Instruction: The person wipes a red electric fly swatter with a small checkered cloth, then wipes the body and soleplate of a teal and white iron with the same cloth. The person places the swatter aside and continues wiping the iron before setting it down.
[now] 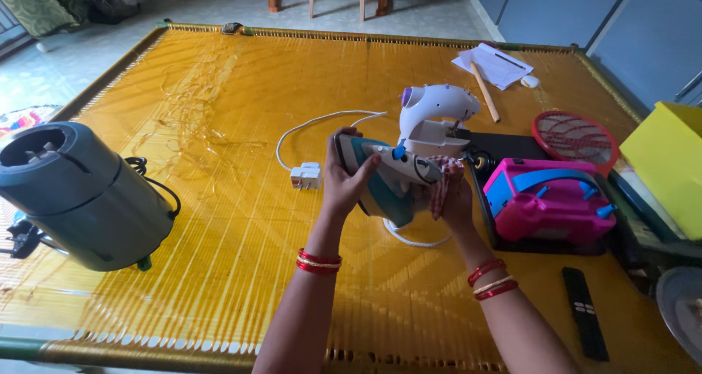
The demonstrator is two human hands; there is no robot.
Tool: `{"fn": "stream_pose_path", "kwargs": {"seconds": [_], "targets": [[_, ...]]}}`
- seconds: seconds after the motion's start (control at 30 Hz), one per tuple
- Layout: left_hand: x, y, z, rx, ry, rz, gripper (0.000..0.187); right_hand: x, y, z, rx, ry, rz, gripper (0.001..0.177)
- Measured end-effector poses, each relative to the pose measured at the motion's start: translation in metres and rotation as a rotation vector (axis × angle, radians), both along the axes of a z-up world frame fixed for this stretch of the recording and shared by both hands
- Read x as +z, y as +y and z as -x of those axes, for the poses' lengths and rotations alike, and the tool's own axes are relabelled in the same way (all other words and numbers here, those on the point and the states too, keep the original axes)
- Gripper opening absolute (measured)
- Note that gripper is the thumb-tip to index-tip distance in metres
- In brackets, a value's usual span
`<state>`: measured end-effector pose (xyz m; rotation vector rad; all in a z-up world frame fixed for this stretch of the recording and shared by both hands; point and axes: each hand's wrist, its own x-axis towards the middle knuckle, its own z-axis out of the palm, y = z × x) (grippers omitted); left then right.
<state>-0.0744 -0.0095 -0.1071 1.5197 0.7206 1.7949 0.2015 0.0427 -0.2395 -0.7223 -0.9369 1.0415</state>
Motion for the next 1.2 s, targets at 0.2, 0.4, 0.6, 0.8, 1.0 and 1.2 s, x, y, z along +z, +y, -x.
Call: {"fn": "stream_pose_path", "kwargs": {"seconds": [0.2, 0.4, 0.6, 0.8, 1.0, 1.2], "targets": [[-0.008, -0.022, 0.024, -0.020, 0.131, -0.132, 0.084, 0.017, -0.015, 0.004, 0.002, -0.277, 0.038, 0.032], [-0.009, -0.023, 0.026, 0.005, 0.160, -0.106, 0.080, 0.010, 0.005, 0.001, -0.159, -0.607, 0.037, 0.037], [-0.022, -0.019, 0.020, 0.053, -0.072, -0.034, 0.067, 0.009, -0.014, -0.003, -0.516, -0.977, 0.089, 0.051], [-0.031, -0.009, 0.030, 0.137, -0.162, 0.009, 0.063, 0.072, -0.025, -0.019, -0.691, -1.306, -0.078, 0.057], [-0.039, 0.001, 0.053, 0.143, -0.298, 0.011, 0.064, 0.102, -0.033, -0.031, -0.687, -1.716, -0.580, 0.066], [-0.045, 0.016, 0.086, 0.178, -0.348, 0.021, 0.062, 0.110, -0.039, -0.060, -0.790, -1.888, -0.506, 0.053]]}}
